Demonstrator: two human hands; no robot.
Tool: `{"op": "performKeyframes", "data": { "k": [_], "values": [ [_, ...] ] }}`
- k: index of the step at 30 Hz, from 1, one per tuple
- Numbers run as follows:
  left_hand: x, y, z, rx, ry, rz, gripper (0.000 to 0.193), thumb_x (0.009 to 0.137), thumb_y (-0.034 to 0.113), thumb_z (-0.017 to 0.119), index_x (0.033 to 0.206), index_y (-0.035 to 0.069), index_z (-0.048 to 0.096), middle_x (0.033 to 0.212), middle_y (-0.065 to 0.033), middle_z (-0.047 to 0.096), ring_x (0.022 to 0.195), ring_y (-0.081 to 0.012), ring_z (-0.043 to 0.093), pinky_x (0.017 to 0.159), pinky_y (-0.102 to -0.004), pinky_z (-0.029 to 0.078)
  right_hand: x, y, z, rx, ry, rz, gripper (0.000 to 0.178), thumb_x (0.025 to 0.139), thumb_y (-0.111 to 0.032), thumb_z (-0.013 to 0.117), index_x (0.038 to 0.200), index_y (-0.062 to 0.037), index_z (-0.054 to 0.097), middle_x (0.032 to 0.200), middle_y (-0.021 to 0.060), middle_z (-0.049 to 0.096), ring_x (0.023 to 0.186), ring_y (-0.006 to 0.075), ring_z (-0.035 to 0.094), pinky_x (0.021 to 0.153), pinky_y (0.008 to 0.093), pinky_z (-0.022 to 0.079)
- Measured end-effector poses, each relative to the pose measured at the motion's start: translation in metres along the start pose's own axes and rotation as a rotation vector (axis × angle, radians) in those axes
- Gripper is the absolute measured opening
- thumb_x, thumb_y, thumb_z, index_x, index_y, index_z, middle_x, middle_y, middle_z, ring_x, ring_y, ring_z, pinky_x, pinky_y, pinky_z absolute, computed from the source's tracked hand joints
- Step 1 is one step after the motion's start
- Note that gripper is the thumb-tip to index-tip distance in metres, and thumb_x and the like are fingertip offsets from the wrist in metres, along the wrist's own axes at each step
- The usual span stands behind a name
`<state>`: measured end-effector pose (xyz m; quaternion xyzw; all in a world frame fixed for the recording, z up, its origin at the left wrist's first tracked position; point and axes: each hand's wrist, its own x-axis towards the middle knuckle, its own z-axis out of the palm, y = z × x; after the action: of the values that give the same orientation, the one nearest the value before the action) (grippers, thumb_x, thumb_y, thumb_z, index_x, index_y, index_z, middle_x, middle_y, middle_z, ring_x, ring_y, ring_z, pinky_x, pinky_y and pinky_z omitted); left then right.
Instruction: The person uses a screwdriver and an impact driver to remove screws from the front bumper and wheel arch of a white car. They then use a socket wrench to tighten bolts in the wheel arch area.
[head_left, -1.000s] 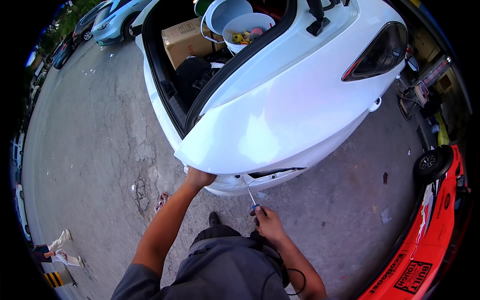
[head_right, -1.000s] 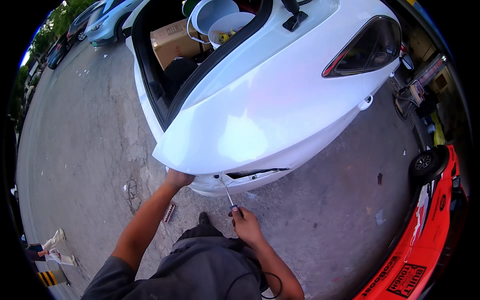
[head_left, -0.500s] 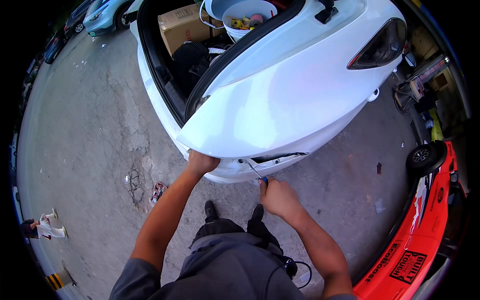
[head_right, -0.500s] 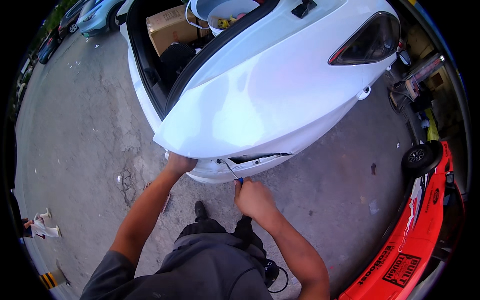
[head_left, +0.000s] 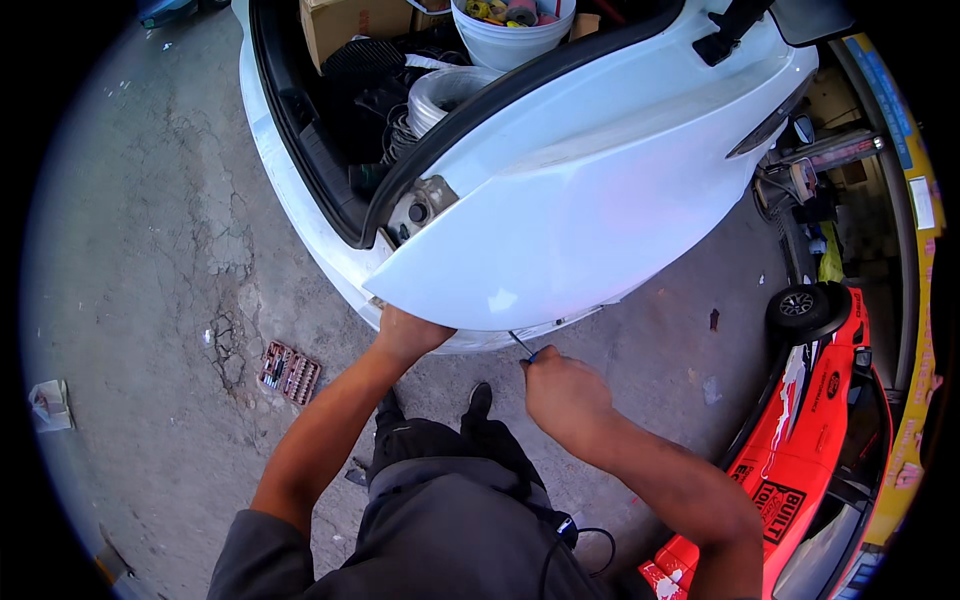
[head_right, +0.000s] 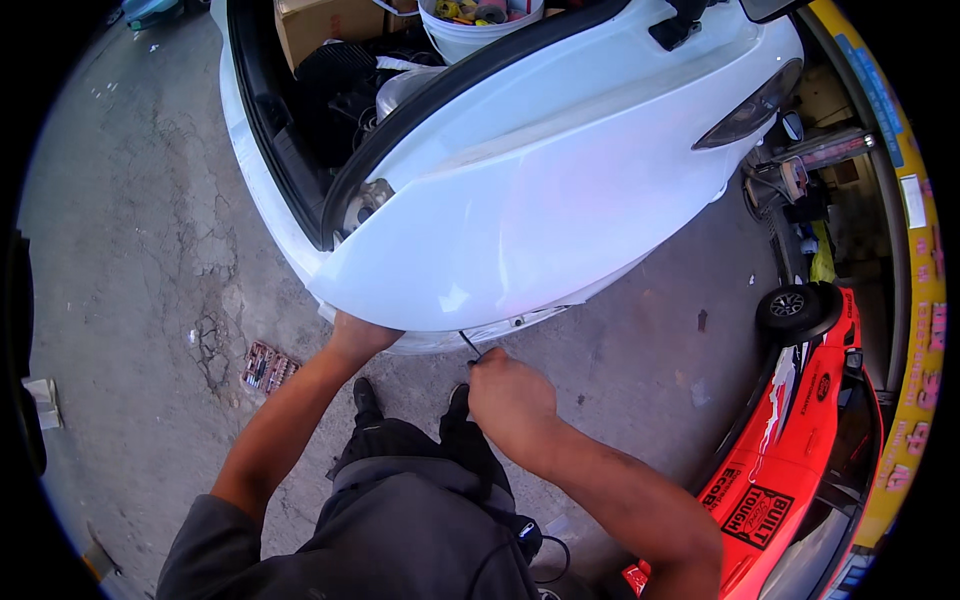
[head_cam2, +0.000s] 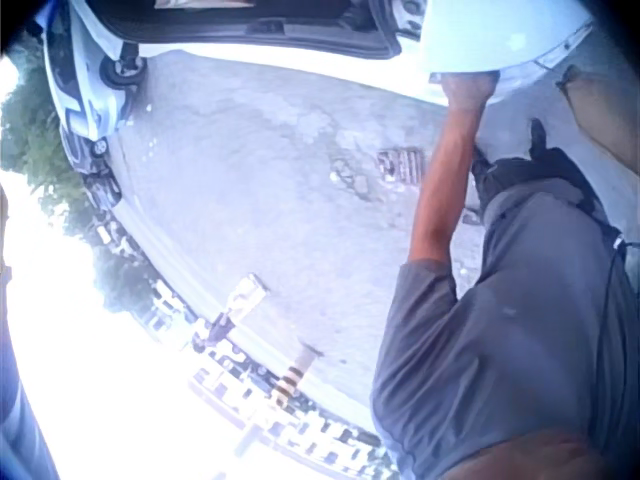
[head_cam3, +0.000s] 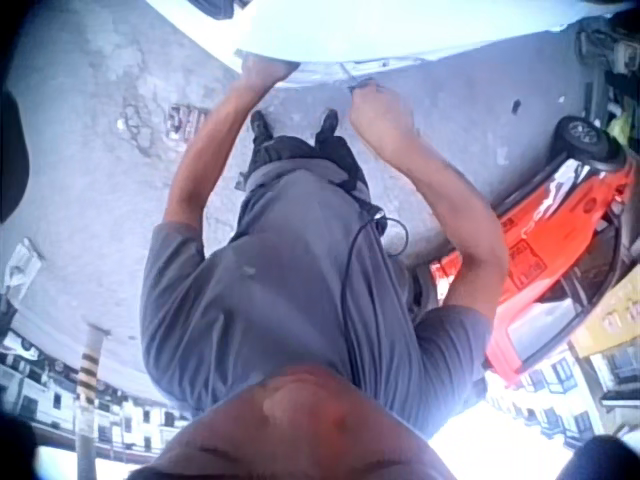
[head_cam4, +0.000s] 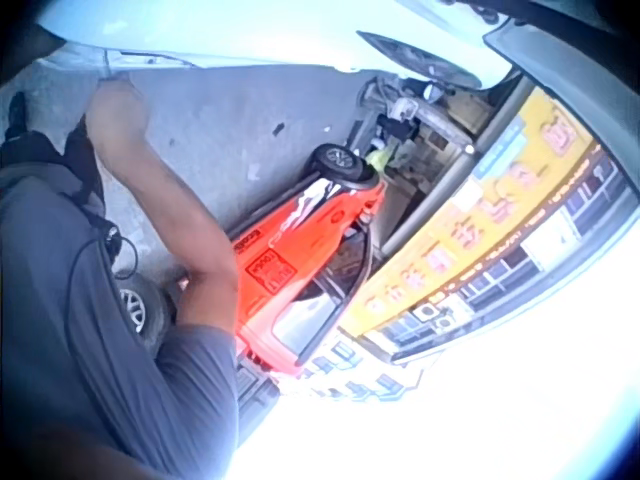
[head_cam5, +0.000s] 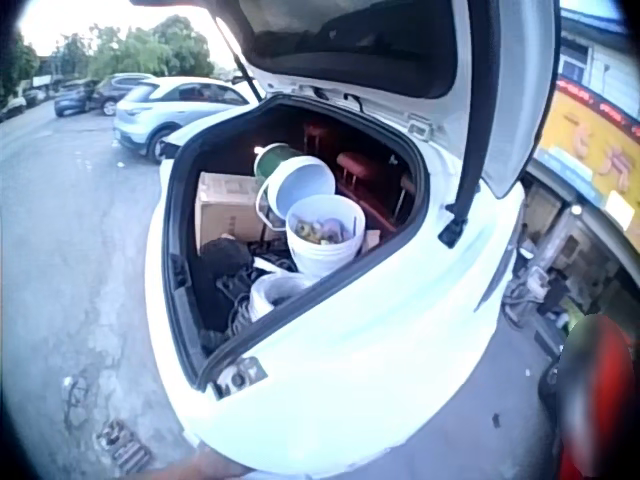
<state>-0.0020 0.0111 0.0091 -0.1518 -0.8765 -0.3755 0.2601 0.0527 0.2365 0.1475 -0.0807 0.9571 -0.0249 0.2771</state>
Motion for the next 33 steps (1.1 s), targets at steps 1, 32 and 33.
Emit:
{"op": "performKeyframes", "data": {
  "k": [1,32,33],
  "values": [
    [-0.006,-0.005,-0.004,-0.017,-0.086,-0.036,0.038,0.08,0.012,0.075,0.118,0.006,0.075,0.118,-0.0188,0.073,0.111,-0.043,0.069,0.095,-0.0518,0.056,-0.001,-0.003,0.0,0.019,0.002,-0.031,0.038,0.107,-0.029,0.053,0.097,0.0049,0.066,0.084,0.0298,0.074,0.083,0.0451,0.076,0.074,0.0532,0.061],
    [-0.014,-0.009,0.0,0.095,-0.035,0.125,0.021,0.089,0.013,0.065,0.101,-0.002,0.075,0.093,-0.0225,0.074,0.088,-0.0456,0.069,0.084,-0.0549,0.057,0.004,0.007,0.162,0.742,0.321,0.226,0.06,0.112,-0.044,0.04,0.106,0.0059,0.073,0.099,0.037,0.071,0.103,0.0592,0.065,0.097,0.062,0.051],
    [-0.015,-0.009,0.001,0.101,-0.028,0.136,0.021,0.089,0.013,0.066,0.101,-0.002,0.075,0.093,-0.0223,0.074,0.088,-0.0454,0.069,0.084,-0.0546,0.057,0.006,0.007,0.169,0.727,0.345,0.231,0.059,0.112,-0.043,0.04,0.105,0.0051,0.073,0.098,0.0362,0.071,0.102,0.0582,0.066,0.097,0.0627,0.051]
  ]
}}
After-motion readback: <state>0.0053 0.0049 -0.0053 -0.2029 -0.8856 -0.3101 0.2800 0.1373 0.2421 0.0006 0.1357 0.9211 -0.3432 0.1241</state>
